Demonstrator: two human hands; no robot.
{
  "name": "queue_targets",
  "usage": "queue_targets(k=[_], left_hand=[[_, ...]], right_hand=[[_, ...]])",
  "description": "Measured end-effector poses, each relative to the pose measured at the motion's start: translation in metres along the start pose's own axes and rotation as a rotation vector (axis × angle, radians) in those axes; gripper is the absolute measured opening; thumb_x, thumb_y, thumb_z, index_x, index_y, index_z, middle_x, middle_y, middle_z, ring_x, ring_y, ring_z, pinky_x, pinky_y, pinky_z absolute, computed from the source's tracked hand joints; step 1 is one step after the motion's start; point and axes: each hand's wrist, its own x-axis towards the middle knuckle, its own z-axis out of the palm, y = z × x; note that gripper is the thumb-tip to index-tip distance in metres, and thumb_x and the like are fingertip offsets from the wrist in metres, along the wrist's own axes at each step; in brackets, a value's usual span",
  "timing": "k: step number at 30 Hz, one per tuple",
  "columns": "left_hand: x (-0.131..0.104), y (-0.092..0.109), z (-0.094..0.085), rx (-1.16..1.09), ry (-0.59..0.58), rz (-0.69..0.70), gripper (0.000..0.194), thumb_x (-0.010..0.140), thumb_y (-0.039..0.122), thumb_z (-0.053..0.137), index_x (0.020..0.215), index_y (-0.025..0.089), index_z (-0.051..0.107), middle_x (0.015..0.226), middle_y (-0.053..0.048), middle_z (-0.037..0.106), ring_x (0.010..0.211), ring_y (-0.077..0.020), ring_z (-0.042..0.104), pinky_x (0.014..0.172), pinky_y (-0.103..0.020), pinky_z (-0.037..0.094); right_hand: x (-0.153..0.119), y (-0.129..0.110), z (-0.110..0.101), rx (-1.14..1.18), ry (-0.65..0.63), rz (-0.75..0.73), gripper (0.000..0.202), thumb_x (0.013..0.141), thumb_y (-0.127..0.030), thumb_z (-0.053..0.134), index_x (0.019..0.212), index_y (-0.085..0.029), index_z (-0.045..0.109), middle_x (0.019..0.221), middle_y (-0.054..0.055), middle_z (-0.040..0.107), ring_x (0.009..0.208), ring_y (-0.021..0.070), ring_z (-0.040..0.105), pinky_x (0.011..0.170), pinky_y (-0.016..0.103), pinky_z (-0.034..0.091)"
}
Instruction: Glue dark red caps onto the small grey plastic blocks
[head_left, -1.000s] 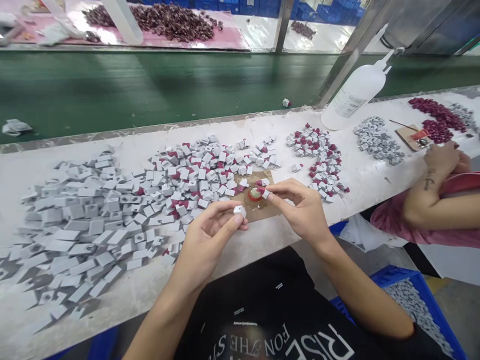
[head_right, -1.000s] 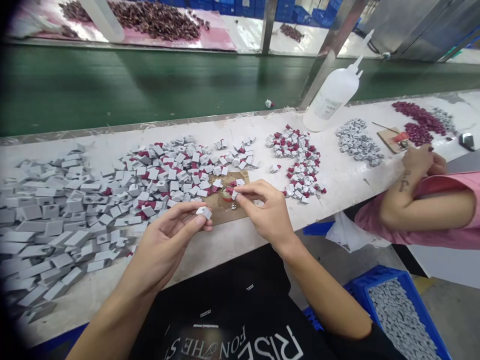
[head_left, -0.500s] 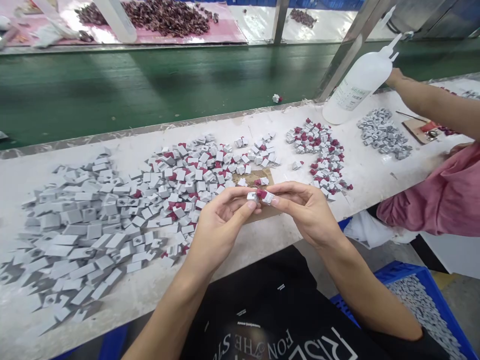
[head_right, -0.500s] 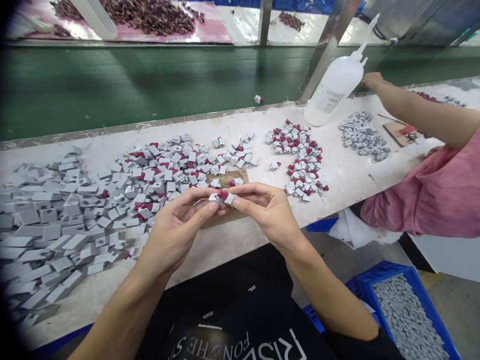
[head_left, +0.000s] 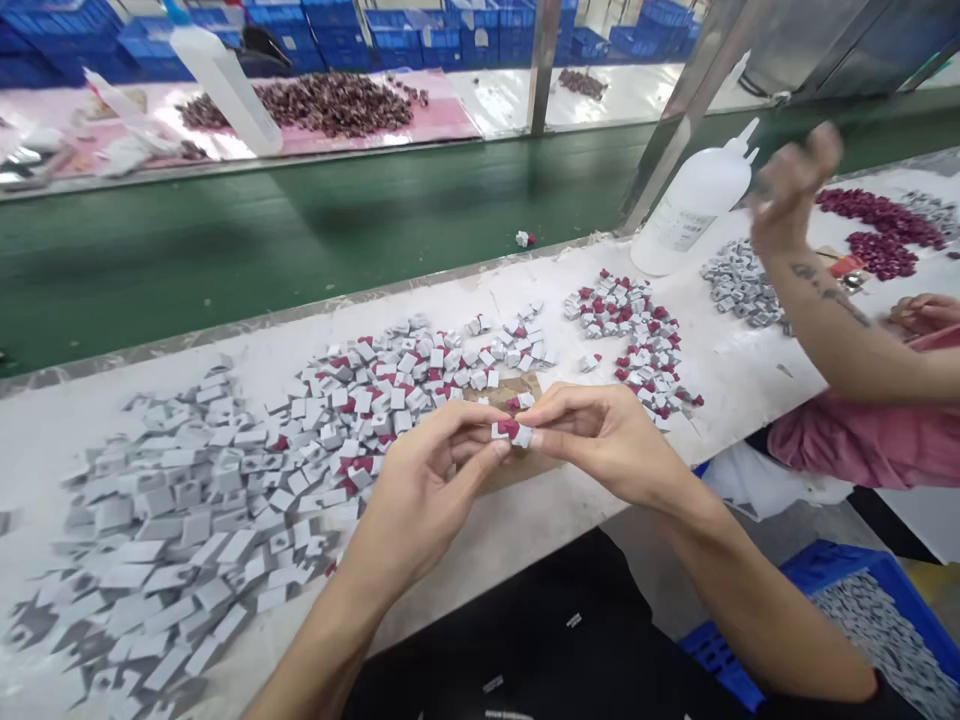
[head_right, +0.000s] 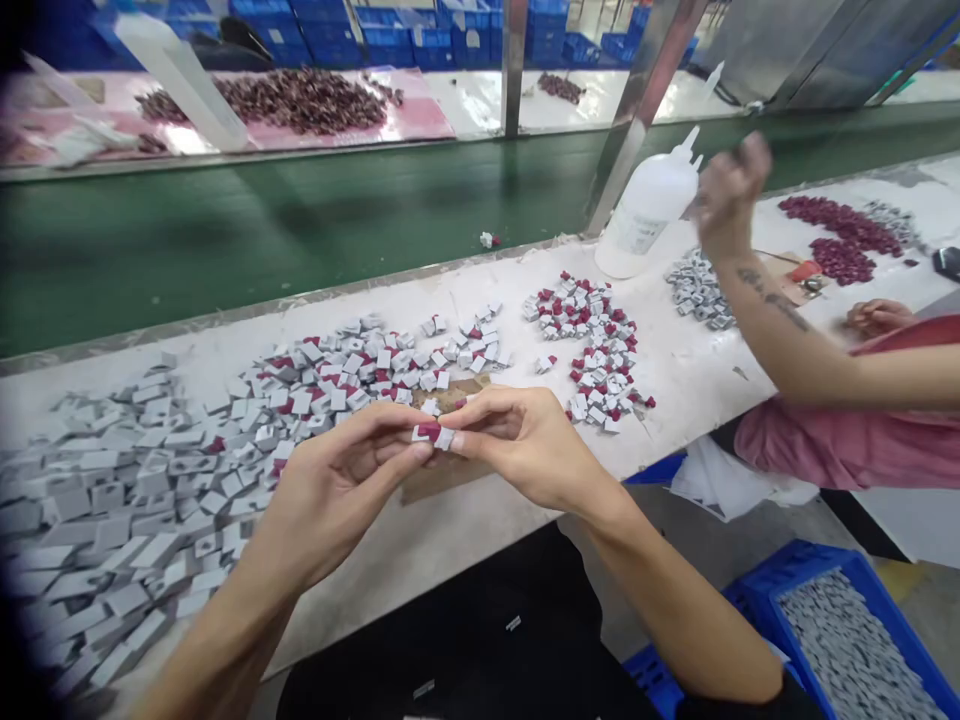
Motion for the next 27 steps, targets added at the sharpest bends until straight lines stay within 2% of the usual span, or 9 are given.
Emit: queue_targets(k=[3, 6, 8, 11, 15, 18, 20, 23, 27], left_hand=[[0.036, 0.010, -0.020, 0.193, -0.068, -0.030, 0.021, 0.102, 0.044, 0.080, 0.115, 0.028, 0.085, 0.106, -0.009, 0.086, 0.096, -0.0328, 0.084, 0.083, -0.044, 0.070], [0.097, 0.014, -0.043, 0.431, 0.133, 0.009, 0.012, 0.093, 0.033, 0.082, 0.103, 0.026, 0.084, 0.107, -0.010, 0.086, 0.104, -0.0346, 0.081, 0.095, -0.047, 0.067], [0.143, 0.012, -0.058, 0.495, 0.288, -0.016, 0.010, 0.086, 0.024, 0.083, 0.096, 0.024, 0.080, 0.108, -0.012, 0.086, 0.106, -0.0345, 0.079, 0.099, -0.047, 0.065], [0.203, 0.001, -0.081, 0.497, 0.380, -0.093, 0.015, 0.080, 0.021, 0.086, 0.091, 0.021, 0.075, 0.104, -0.014, 0.084, 0.097, -0.0326, 0.079, 0.091, -0.047, 0.066], [0.251, -0.014, -0.112, 0.507, 0.418, -0.200, 0.021, 0.078, 0.019, 0.092, 0.087, 0.019, 0.073, 0.092, -0.010, 0.080, 0.082, -0.0254, 0.076, 0.083, -0.043, 0.065], [0.266, -0.018, -0.136, 0.556, 0.418, -0.263, 0.021, 0.083, 0.019, 0.093, 0.089, 0.018, 0.073, 0.087, -0.005, 0.078, 0.079, -0.0210, 0.072, 0.083, -0.041, 0.064], [0.270, -0.017, -0.150, 0.607, 0.407, -0.300, 0.021, 0.083, 0.019, 0.094, 0.086, 0.018, 0.073, 0.081, -0.004, 0.076, 0.079, -0.0215, 0.072, 0.083, -0.040, 0.062], [0.265, -0.011, -0.167, 0.698, 0.372, -0.339, 0.019, 0.081, 0.016, 0.094, 0.083, 0.018, 0.075, 0.080, -0.008, 0.077, 0.080, -0.0250, 0.073, 0.083, -0.040, 0.059], [0.219, 0.010, -0.190, 0.841, 0.326, -0.321, 0.035, 0.087, 0.016, 0.087, 0.122, 0.018, 0.081, 0.121, -0.014, 0.084, 0.098, -0.0282, 0.078, 0.089, -0.039, 0.059]], right_hand=[[0.046, -0.003, -0.014, -0.175, -0.075, 0.002, 0.021, 0.099, -0.043, 0.093, 0.113, -0.028, 0.096, 0.109, 0.006, 0.092, 0.097, 0.0260, 0.088, 0.091, 0.044, 0.075], [0.123, 0.000, -0.032, -0.559, 0.172, -0.057, 0.020, 0.102, -0.024, 0.085, 0.121, -0.027, 0.093, 0.120, 0.008, 0.092, 0.095, 0.0255, 0.085, 0.095, 0.047, 0.073], [0.181, 0.005, -0.043, -0.697, 0.333, -0.075, 0.032, 0.103, -0.009, 0.074, 0.128, -0.021, 0.090, 0.137, 0.015, 0.086, 0.111, 0.0289, 0.083, 0.112, 0.054, 0.067], [0.256, 0.013, -0.052, -0.774, 0.394, -0.078, 0.043, 0.099, -0.001, 0.069, 0.137, -0.014, 0.085, 0.153, 0.019, 0.077, 0.129, 0.0324, 0.077, 0.127, 0.058, 0.055], [0.307, 0.019, -0.051, -0.830, 0.354, -0.027, 0.029, 0.089, -0.002, 0.080, 0.114, -0.012, 0.091, 0.135, 0.021, 0.083, 0.129, 0.0395, 0.076, 0.126, 0.062, 0.053], [0.303, 0.016, -0.047, -0.830, 0.323, -0.010, 0.019, 0.087, -0.004, 0.083, 0.100, -0.014, 0.091, 0.112, 0.017, 0.086, 0.121, 0.0404, 0.079, 0.123, 0.064, 0.056], [0.277, 0.010, -0.045, -0.809, 0.293, -0.020, 0.020, 0.087, -0.007, 0.085, 0.103, -0.016, 0.092, 0.105, 0.014, 0.087, 0.111, 0.0376, 0.081, 0.115, 0.061, 0.061], [0.208, 0.002, -0.044, -0.760, 0.158, -0.026, 0.019, 0.091, -0.023, 0.089, 0.110, -0.020, 0.094, 0.098, 0.012, 0.089, 0.087, 0.0332, 0.083, 0.088, 0.054, 0.070], [0.093, 0.005, -0.051, -0.793, 0.153, -0.068, 0.030, 0.100, -0.061, 0.081, 0.111, -0.037, 0.095, 0.111, 0.010, 0.092, 0.082, 0.0322, 0.084, 0.061, 0.043, 0.066]])
